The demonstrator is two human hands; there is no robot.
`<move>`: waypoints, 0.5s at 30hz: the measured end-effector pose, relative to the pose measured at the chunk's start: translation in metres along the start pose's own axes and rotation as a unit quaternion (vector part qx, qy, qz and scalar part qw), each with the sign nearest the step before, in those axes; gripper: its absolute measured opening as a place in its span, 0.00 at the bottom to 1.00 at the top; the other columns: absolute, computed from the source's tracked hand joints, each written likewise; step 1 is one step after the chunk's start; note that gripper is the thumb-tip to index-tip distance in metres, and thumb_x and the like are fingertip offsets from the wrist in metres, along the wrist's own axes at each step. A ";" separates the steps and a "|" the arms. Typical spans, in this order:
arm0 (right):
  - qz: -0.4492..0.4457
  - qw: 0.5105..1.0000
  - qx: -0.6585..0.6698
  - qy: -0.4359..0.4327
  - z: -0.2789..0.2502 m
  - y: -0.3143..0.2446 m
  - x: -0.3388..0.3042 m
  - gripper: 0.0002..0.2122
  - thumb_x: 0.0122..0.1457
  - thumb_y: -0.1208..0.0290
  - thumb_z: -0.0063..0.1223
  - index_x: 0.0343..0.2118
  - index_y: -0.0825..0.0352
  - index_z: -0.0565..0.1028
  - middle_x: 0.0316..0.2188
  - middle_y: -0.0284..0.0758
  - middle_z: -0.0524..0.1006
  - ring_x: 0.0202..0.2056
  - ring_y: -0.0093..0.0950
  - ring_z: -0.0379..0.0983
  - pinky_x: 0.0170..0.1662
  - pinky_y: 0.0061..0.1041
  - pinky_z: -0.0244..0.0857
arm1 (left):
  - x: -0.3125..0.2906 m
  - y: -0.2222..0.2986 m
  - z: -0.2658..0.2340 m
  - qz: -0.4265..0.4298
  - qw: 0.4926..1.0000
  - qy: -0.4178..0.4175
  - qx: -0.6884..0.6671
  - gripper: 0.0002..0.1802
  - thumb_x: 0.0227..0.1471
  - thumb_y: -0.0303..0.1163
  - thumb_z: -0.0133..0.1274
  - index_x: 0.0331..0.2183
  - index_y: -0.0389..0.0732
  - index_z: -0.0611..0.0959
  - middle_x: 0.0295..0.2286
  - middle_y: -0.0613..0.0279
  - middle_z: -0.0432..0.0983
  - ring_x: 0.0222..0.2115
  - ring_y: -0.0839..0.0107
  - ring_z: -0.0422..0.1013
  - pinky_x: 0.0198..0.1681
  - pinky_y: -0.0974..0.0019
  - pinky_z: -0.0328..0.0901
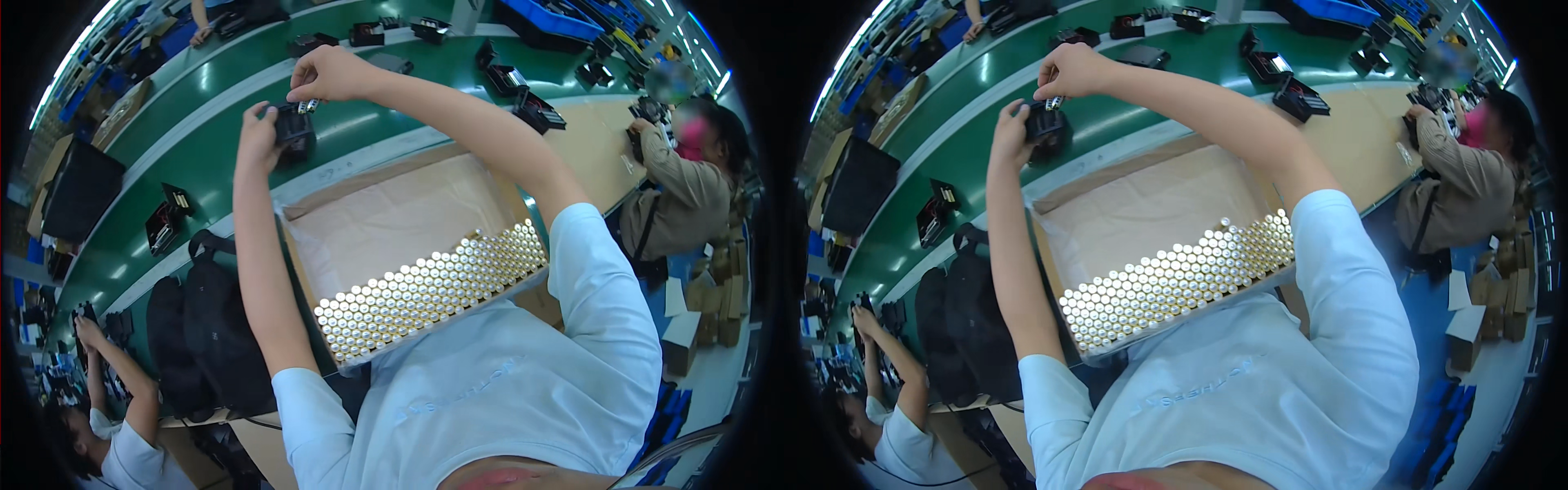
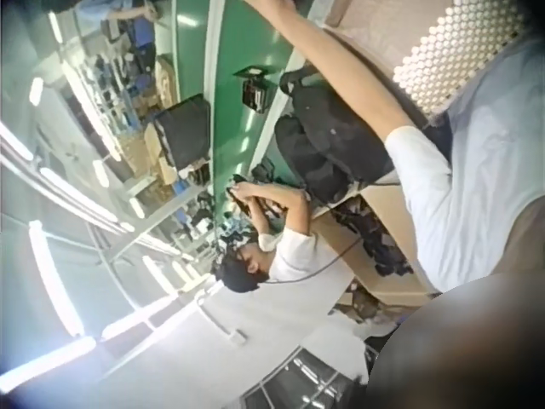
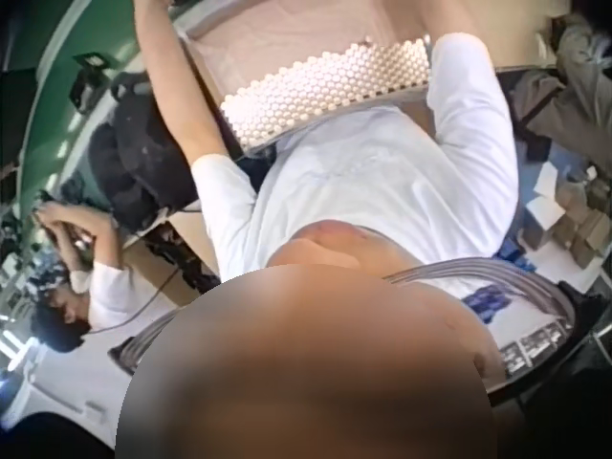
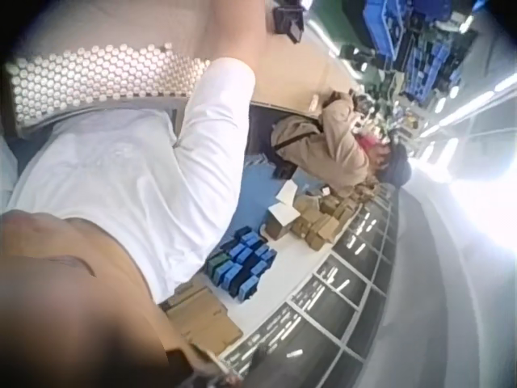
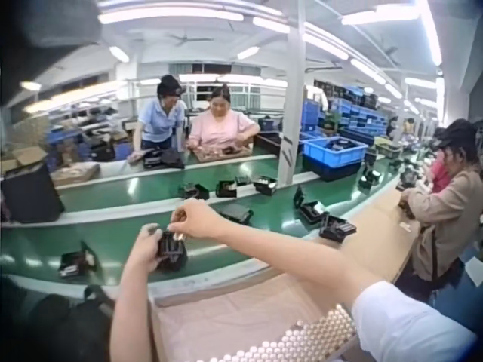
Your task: Pick small electronic parts from a container and organize them into a grid tray.
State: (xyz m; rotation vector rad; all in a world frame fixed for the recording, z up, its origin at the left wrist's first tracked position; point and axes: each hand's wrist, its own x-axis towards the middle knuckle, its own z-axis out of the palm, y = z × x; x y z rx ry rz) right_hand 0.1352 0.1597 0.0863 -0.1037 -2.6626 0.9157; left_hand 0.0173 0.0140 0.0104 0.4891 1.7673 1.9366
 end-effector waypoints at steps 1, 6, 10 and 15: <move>-0.006 1.000 -0.015 0.011 0.006 0.001 0.010 0.11 0.49 0.66 0.65 0.31 0.67 0.81 0.24 0.32 0.80 0.22 0.21 0.73 0.29 0.19 0.68 | 0.003 -0.001 -0.001 -0.015 0.998 -0.036 -0.047 0.21 0.61 0.34 0.46 0.51 0.33 0.67 0.41 0.44 0.71 0.37 0.60 0.73 0.35 0.56 0.73; -0.076 0.989 -0.127 -0.005 0.033 -0.008 0.036 0.11 0.49 0.65 0.65 0.30 0.68 0.81 0.23 0.32 0.80 0.22 0.22 0.74 0.29 0.20 0.69 | 0.015 -0.010 -0.011 -0.086 0.966 -0.058 -0.236 0.20 0.60 0.36 0.46 0.48 0.31 0.70 0.38 0.46 0.72 0.35 0.59 0.73 0.34 0.57 0.74; -0.030 0.996 -0.077 -0.013 0.031 -0.011 0.042 0.11 0.49 0.66 0.65 0.30 0.68 0.81 0.22 0.32 0.80 0.22 0.23 0.74 0.30 0.20 0.69 | 0.014 -0.006 -0.009 -0.100 0.957 -0.026 -0.272 0.20 0.59 0.36 0.47 0.47 0.30 0.70 0.38 0.46 0.73 0.35 0.59 0.73 0.33 0.58 0.74; -0.007 0.999 -0.029 -0.033 0.022 -0.012 0.038 0.10 0.48 0.67 0.64 0.29 0.68 0.81 0.23 0.32 0.80 0.21 0.25 0.74 0.29 0.22 0.69 | 0.000 0.009 -0.003 -0.086 0.971 0.014 -0.224 0.22 0.58 0.33 0.50 0.50 0.31 0.68 0.39 0.46 0.74 0.35 0.59 0.73 0.33 0.57 0.72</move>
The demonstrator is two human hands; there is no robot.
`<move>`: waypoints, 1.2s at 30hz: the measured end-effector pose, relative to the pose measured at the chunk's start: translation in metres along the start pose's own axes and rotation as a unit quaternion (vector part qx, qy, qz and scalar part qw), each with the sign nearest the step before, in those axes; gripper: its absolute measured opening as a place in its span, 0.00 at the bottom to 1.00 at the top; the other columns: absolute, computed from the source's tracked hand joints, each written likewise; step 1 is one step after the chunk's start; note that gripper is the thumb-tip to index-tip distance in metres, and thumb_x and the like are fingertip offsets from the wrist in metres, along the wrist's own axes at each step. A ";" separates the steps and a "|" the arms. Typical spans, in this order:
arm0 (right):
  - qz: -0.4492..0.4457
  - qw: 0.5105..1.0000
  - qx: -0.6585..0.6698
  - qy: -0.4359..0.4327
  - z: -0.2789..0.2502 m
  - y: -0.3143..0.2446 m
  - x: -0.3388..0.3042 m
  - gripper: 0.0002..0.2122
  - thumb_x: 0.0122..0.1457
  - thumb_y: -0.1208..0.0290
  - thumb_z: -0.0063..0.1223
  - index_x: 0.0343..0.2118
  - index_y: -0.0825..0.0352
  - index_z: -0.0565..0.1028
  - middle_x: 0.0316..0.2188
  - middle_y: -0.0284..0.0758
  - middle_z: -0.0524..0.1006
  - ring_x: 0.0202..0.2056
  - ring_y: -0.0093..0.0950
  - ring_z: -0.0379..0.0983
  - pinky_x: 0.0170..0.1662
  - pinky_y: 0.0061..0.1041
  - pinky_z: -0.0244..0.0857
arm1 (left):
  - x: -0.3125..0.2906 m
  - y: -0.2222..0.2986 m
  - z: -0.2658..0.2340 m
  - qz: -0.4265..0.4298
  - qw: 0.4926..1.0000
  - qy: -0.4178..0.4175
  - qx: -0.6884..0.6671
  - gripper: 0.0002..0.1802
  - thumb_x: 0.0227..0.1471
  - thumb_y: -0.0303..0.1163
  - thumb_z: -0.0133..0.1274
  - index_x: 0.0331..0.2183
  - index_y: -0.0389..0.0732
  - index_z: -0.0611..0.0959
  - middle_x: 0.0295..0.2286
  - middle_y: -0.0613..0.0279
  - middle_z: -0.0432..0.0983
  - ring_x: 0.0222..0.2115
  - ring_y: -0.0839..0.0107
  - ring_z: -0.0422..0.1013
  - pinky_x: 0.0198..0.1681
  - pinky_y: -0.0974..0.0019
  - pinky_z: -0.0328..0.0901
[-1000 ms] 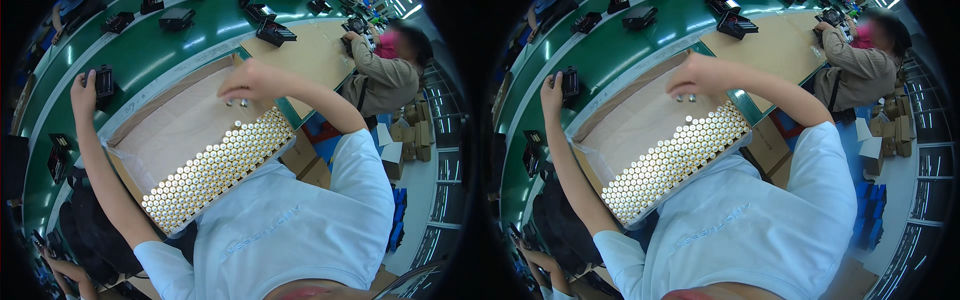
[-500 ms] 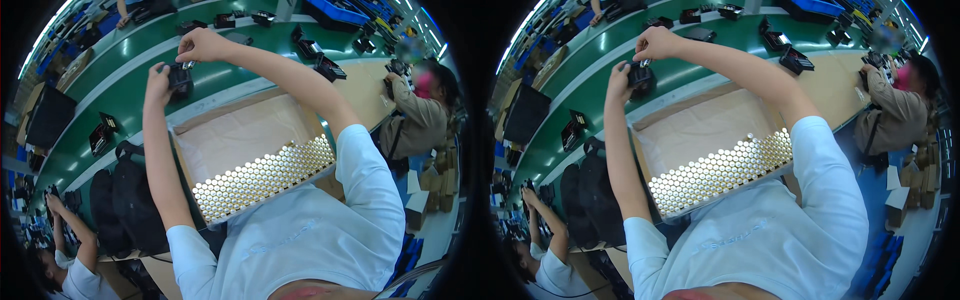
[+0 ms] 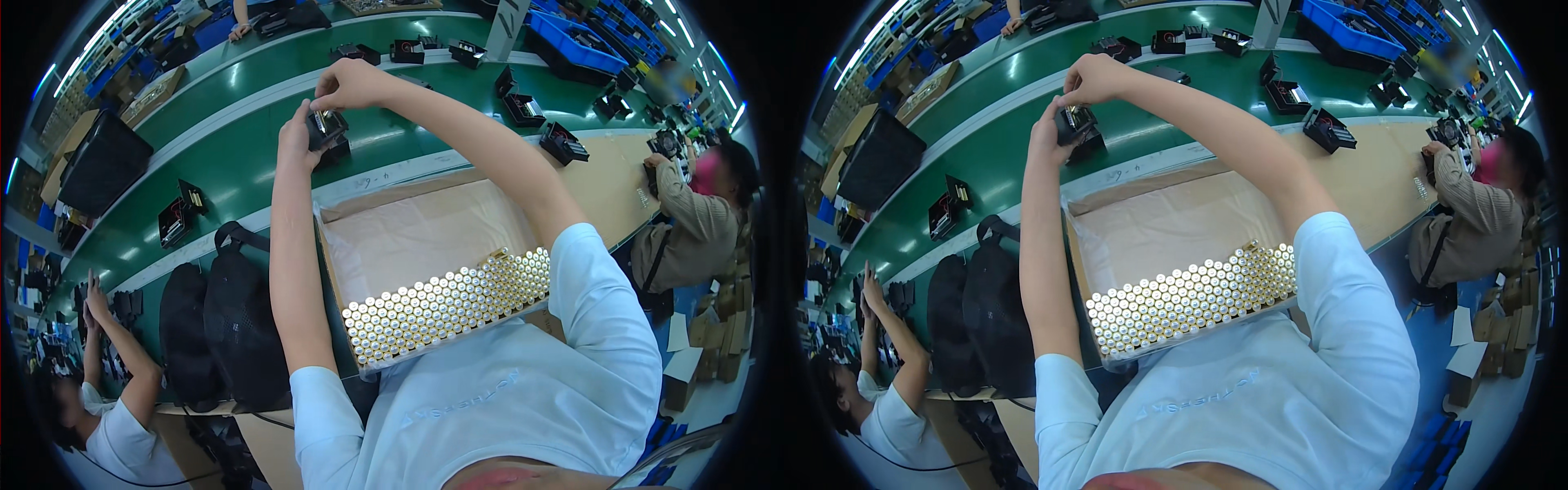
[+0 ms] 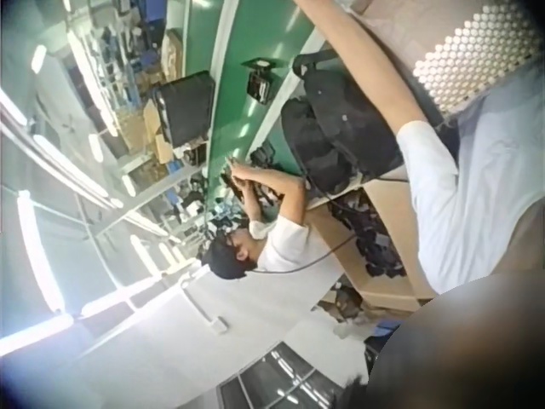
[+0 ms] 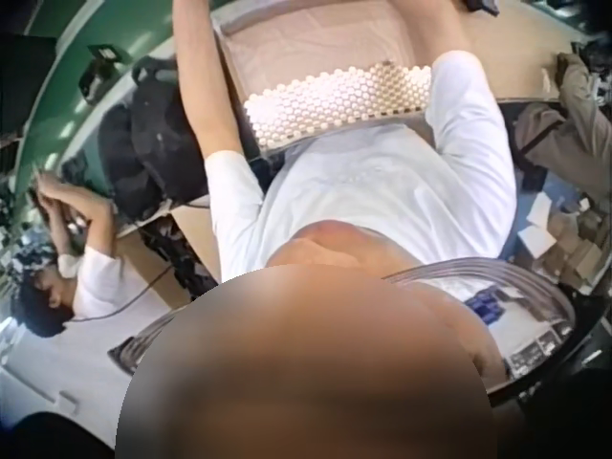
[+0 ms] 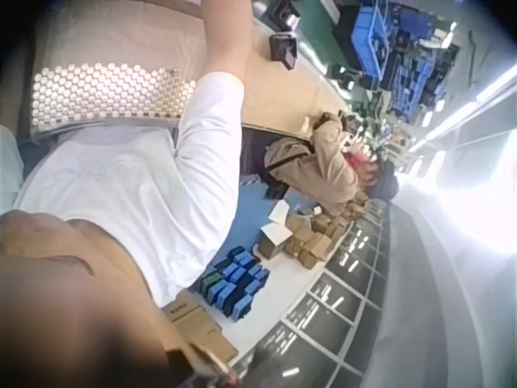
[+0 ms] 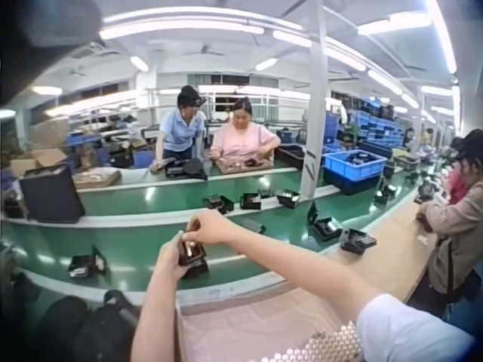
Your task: Pick small electronic parts from a container and organize them into a grid tray.
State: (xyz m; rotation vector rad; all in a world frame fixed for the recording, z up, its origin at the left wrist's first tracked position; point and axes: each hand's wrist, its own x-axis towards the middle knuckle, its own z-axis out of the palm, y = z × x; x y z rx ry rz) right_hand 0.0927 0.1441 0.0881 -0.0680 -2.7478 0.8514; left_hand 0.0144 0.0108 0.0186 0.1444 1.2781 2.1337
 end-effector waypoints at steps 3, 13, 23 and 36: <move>-0.027 0.999 -0.021 0.006 0.006 -0.004 -0.004 0.09 0.48 0.67 0.64 0.29 0.68 0.81 0.23 0.32 0.80 0.21 0.25 0.74 0.30 0.22 0.69 | 0.002 -0.002 -0.007 0.013 0.999 0.001 0.029 0.22 0.56 0.31 0.52 0.50 0.32 0.69 0.40 0.47 0.74 0.35 0.59 0.73 0.34 0.56 0.71; -0.209 0.941 -0.212 0.160 0.043 0.003 -0.035 0.08 0.53 0.68 0.58 0.32 0.66 0.82 0.26 0.33 0.80 0.34 0.26 0.74 0.36 0.24 0.70 | 0.026 -0.015 -0.020 0.086 0.992 0.087 0.034 0.18 0.52 0.30 0.57 0.44 0.35 0.75 0.40 0.47 0.73 0.38 0.59 0.71 0.35 0.57 0.71; -0.119 0.989 -0.043 -0.079 -0.030 0.003 -0.125 0.09 0.56 0.70 0.54 0.38 0.66 0.80 0.32 0.34 0.80 0.30 0.28 0.73 0.38 0.25 0.69 | 0.026 0.002 -0.034 0.083 0.990 0.076 0.083 0.42 0.41 0.21 0.67 0.53 0.37 0.60 0.47 0.39 0.63 0.42 0.54 0.71 0.40 0.55 0.72; 0.063 0.906 0.061 -0.415 -0.078 0.050 -0.255 0.12 0.50 0.76 0.62 0.39 0.68 0.79 0.31 0.33 0.80 0.27 0.22 0.73 0.33 0.21 0.69 | 0.056 0.000 -0.060 0.060 0.991 0.045 0.109 0.40 0.43 0.20 0.65 0.55 0.36 0.61 0.47 0.41 0.64 0.44 0.54 0.69 0.44 0.57 0.71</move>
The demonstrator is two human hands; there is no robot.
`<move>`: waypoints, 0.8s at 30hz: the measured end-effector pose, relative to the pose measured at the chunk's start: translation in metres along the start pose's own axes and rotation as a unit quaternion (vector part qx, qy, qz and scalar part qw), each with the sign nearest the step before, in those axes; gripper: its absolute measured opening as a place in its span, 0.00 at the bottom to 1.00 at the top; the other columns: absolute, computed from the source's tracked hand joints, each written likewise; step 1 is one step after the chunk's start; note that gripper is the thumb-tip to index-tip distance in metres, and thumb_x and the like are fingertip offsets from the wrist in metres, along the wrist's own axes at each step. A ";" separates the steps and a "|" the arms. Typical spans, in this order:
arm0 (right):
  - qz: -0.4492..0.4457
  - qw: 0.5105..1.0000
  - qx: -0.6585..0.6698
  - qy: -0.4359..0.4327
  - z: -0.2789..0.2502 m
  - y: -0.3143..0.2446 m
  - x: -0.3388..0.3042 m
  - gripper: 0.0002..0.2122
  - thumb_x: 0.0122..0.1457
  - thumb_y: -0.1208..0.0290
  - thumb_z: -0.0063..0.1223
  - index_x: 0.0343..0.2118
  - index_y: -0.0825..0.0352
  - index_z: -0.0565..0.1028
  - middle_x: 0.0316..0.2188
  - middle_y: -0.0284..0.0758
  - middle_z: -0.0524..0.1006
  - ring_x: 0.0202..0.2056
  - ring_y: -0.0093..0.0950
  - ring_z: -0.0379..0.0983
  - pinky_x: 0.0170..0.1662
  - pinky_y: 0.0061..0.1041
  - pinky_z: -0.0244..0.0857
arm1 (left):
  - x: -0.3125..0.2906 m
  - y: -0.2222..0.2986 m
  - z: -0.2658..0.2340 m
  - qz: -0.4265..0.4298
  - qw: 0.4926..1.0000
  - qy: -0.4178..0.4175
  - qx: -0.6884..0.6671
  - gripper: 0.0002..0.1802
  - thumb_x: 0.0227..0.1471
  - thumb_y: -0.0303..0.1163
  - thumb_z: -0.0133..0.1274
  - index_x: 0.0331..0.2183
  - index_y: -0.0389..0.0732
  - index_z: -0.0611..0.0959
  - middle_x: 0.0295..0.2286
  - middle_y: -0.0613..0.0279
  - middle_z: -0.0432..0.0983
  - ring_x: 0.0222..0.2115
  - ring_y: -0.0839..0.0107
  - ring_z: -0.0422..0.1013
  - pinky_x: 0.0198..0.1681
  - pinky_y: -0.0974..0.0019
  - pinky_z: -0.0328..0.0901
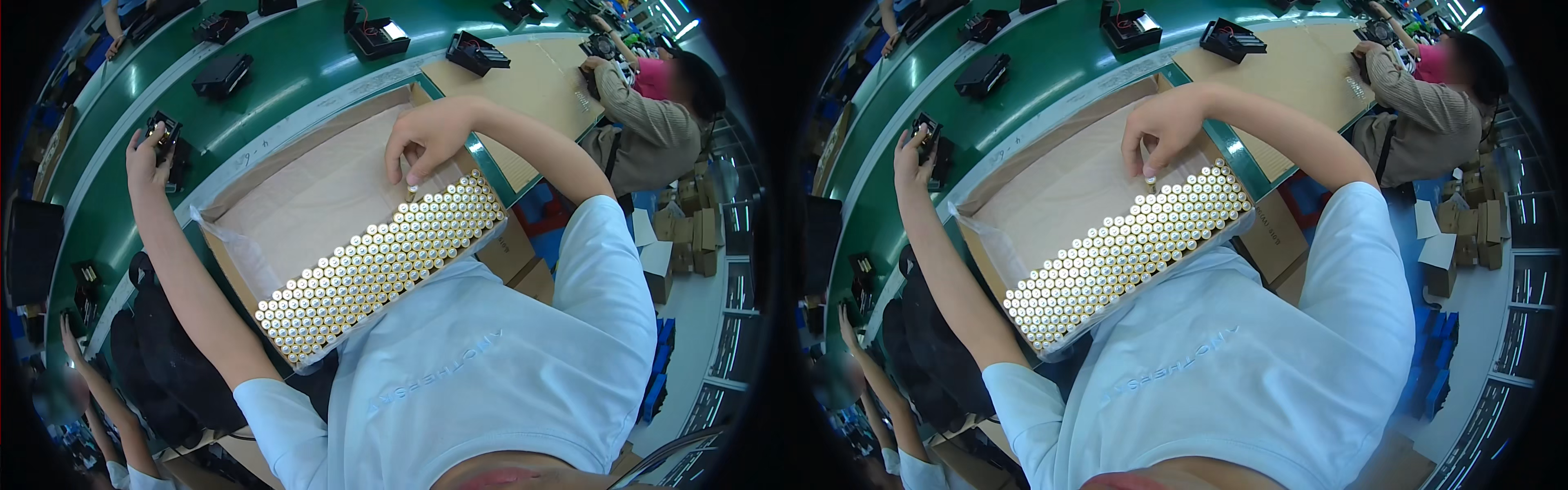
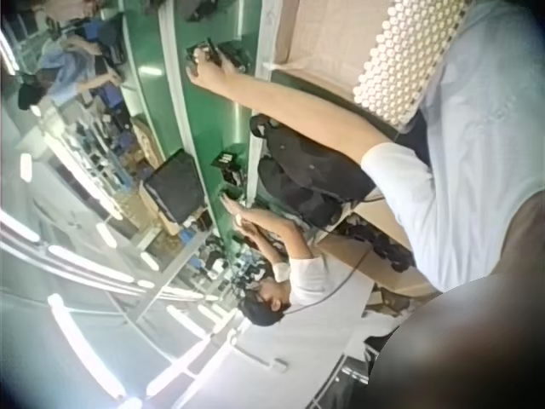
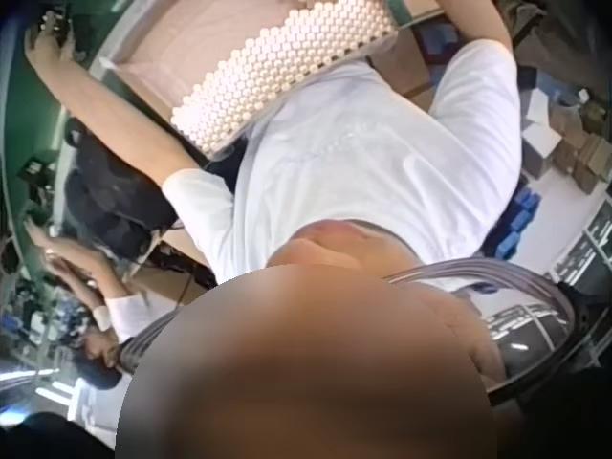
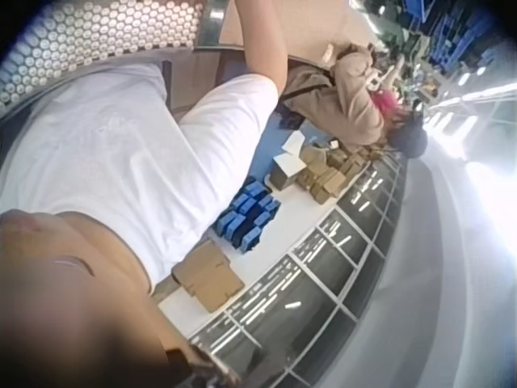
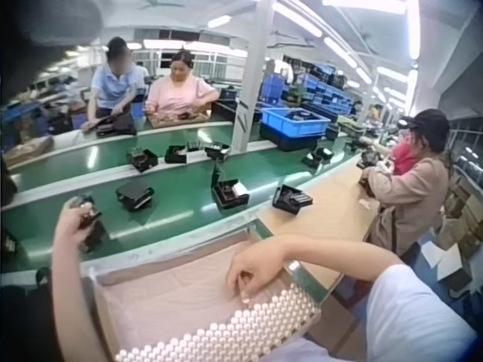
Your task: Pick small electronic parts from a container and organize them into a grid tray.
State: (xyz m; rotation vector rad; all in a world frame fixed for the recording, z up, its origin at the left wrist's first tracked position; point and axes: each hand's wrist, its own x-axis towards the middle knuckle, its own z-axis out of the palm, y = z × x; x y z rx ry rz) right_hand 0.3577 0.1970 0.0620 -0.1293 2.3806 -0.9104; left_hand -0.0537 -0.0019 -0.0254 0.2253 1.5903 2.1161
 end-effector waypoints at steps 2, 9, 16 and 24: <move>-0.007 0.999 0.036 -0.007 0.006 0.007 0.002 0.12 0.50 0.77 0.62 0.39 0.69 0.79 0.31 0.33 0.80 0.26 0.22 0.73 0.32 0.20 0.69 | -0.003 0.003 -0.005 -0.003 1.000 0.012 -0.006 0.39 0.43 0.19 0.64 0.55 0.36 0.61 0.47 0.41 0.64 0.44 0.53 0.69 0.45 0.54 0.71; -0.033 0.980 0.181 0.078 -0.005 -0.004 0.025 0.09 0.50 0.80 0.61 0.37 0.70 0.79 0.27 0.33 0.80 0.22 0.19 0.73 0.30 0.15 0.69 | -0.015 0.016 -0.004 0.012 0.999 0.031 0.040 0.36 0.42 0.19 0.59 0.53 0.38 0.64 0.47 0.37 0.64 0.45 0.48 0.68 0.42 0.50 0.72; -0.199 0.866 -0.021 0.458 -0.079 -0.086 0.174 0.08 0.53 0.70 0.61 0.31 0.70 0.81 0.20 0.32 0.79 0.18 0.20 0.71 0.25 0.17 0.65 | -0.033 0.017 -0.002 0.025 0.996 0.029 0.086 0.32 0.46 0.20 0.56 0.53 0.37 0.63 0.45 0.39 0.65 0.40 0.52 0.71 0.38 0.52 0.73; -0.160 0.844 -0.169 0.483 -0.106 -0.089 0.316 0.11 0.56 0.64 0.55 0.32 0.67 0.82 0.36 0.39 0.80 0.32 0.35 0.73 0.37 0.29 0.68 | -0.035 0.022 -0.011 0.072 0.986 0.071 0.130 0.30 0.47 0.20 0.54 0.52 0.36 0.63 0.41 0.41 0.69 0.37 0.53 0.73 0.34 0.57 0.73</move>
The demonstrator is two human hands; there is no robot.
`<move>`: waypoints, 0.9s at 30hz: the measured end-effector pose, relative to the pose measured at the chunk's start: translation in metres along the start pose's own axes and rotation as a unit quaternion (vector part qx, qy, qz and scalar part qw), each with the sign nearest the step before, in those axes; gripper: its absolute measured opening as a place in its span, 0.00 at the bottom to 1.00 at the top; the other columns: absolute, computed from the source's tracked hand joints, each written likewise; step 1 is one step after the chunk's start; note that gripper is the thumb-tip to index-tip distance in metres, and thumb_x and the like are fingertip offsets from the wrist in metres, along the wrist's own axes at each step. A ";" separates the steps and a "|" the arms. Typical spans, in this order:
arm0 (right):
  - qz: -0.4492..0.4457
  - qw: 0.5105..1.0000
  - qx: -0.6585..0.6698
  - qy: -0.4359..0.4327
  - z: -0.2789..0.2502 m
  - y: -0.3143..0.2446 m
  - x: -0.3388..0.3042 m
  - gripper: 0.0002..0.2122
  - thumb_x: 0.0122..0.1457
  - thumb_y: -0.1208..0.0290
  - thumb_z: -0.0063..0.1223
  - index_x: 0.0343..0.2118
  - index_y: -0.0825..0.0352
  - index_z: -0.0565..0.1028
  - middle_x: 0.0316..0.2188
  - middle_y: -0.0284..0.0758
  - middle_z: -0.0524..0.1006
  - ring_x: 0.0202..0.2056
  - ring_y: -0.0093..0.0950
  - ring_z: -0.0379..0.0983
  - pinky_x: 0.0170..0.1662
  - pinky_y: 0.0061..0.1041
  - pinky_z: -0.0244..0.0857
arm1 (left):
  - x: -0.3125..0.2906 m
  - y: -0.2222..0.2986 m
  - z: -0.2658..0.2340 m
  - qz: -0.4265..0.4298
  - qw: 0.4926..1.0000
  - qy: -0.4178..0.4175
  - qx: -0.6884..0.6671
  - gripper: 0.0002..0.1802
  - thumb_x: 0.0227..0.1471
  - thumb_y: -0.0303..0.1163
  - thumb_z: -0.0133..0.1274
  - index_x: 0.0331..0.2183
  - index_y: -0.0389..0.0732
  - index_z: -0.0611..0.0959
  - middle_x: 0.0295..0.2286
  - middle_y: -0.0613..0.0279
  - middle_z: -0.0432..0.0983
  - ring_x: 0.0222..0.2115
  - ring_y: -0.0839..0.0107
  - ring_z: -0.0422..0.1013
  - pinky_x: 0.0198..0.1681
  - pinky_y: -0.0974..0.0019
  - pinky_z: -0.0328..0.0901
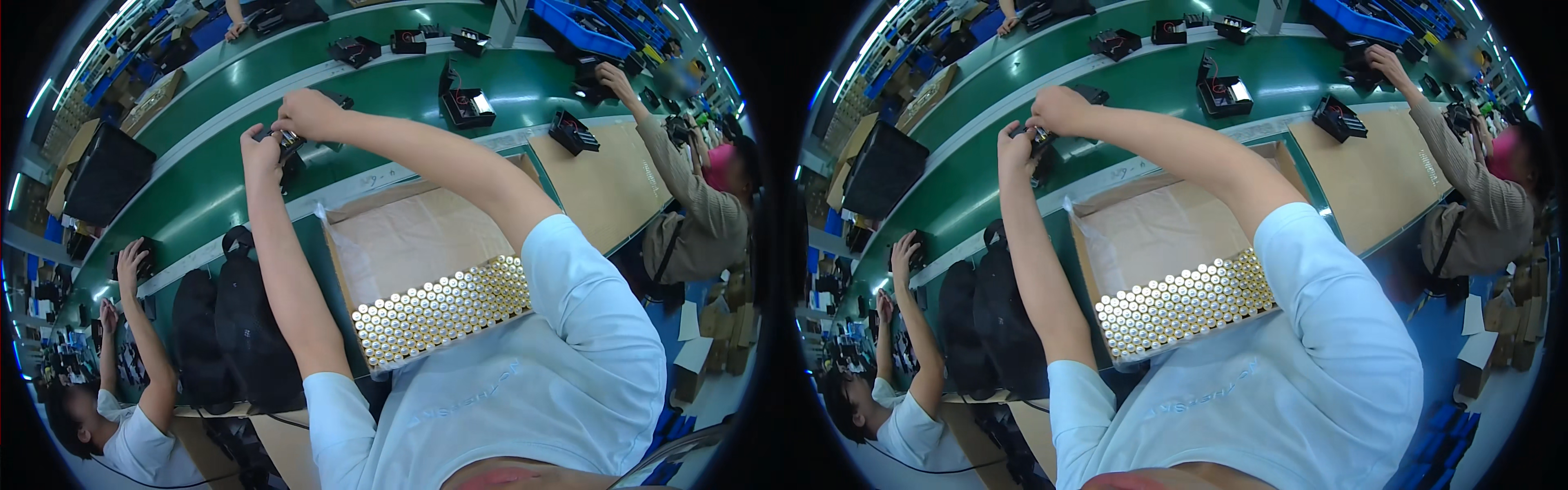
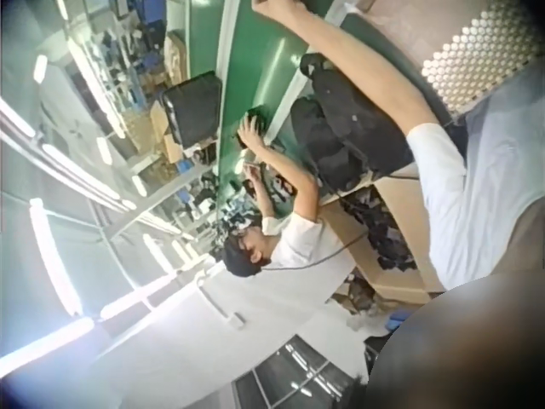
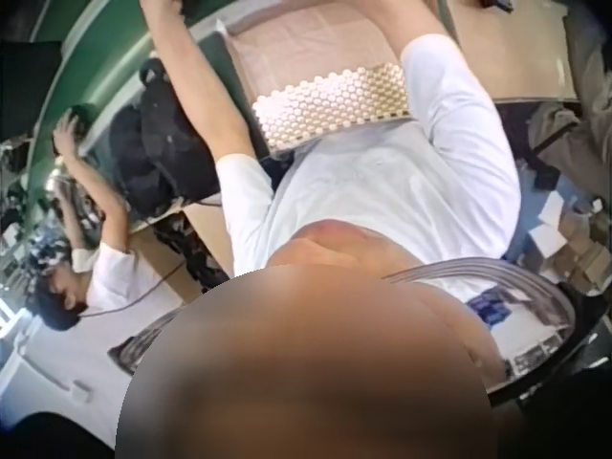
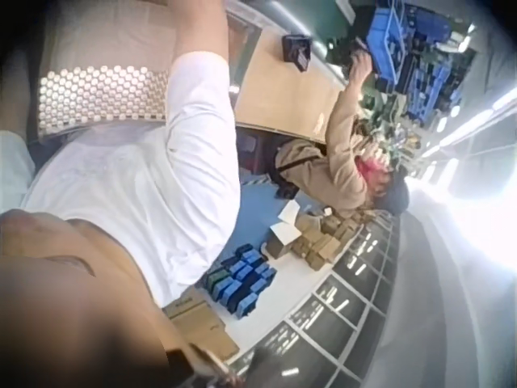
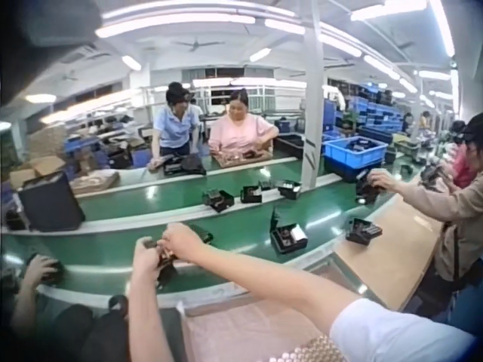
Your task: Pick small electronic parts from a container and organize them into a grid tray.
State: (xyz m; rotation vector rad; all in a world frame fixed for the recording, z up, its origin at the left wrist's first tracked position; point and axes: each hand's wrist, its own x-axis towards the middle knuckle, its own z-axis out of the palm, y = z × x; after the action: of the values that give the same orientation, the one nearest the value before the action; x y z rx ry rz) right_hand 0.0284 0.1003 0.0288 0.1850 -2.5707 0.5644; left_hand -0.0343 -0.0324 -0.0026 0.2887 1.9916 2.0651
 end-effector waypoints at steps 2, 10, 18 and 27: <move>0.011 0.999 -0.004 -0.030 0.013 0.001 -0.002 0.11 0.56 0.63 0.55 0.32 0.66 0.82 0.39 0.40 0.80 0.35 0.37 0.73 0.39 0.30 0.68 | -0.002 0.004 -0.005 0.006 0.999 0.017 0.026 0.29 0.47 0.21 0.53 0.52 0.36 0.63 0.40 0.42 0.70 0.36 0.53 0.73 0.33 0.57 0.73; 0.035 0.977 -0.207 0.033 0.020 0.008 -0.008 0.30 0.48 0.54 0.62 0.55 0.54 0.69 0.59 0.41 0.63 0.51 0.44 0.64 0.50 0.37 0.65 | -0.023 0.024 -0.018 0.102 0.906 0.127 0.391 0.24 0.47 0.25 0.50 0.47 0.35 0.66 0.31 0.46 0.74 0.31 0.50 0.74 0.34 0.54 0.70; 0.167 0.950 -0.126 -0.230 0.025 0.014 0.007 0.44 0.42 0.53 0.66 0.64 0.51 0.56 0.62 0.42 0.58 0.51 0.44 0.67 0.52 0.42 0.63 | -0.034 0.027 -0.012 0.110 0.799 0.204 0.555 0.21 0.46 0.27 0.51 0.44 0.36 0.68 0.36 0.40 0.72 0.37 0.45 0.71 0.41 0.49 0.66; 0.139 0.952 0.273 -0.008 0.026 0.060 -0.010 0.35 0.46 0.59 0.63 0.59 0.63 0.64 0.48 0.42 0.72 0.42 0.39 0.72 0.50 0.46 0.66 | -0.028 0.020 0.006 0.306 0.676 0.200 0.640 0.26 0.49 0.30 0.50 0.51 0.37 0.70 0.47 0.35 0.67 0.46 0.51 0.67 0.46 0.54 0.64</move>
State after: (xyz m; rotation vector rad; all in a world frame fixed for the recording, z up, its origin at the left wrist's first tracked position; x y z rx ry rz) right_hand 0.0120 0.1437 -0.0178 0.0101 -2.4089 1.3792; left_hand -0.0073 -0.0364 0.0185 0.8779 3.6902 0.4099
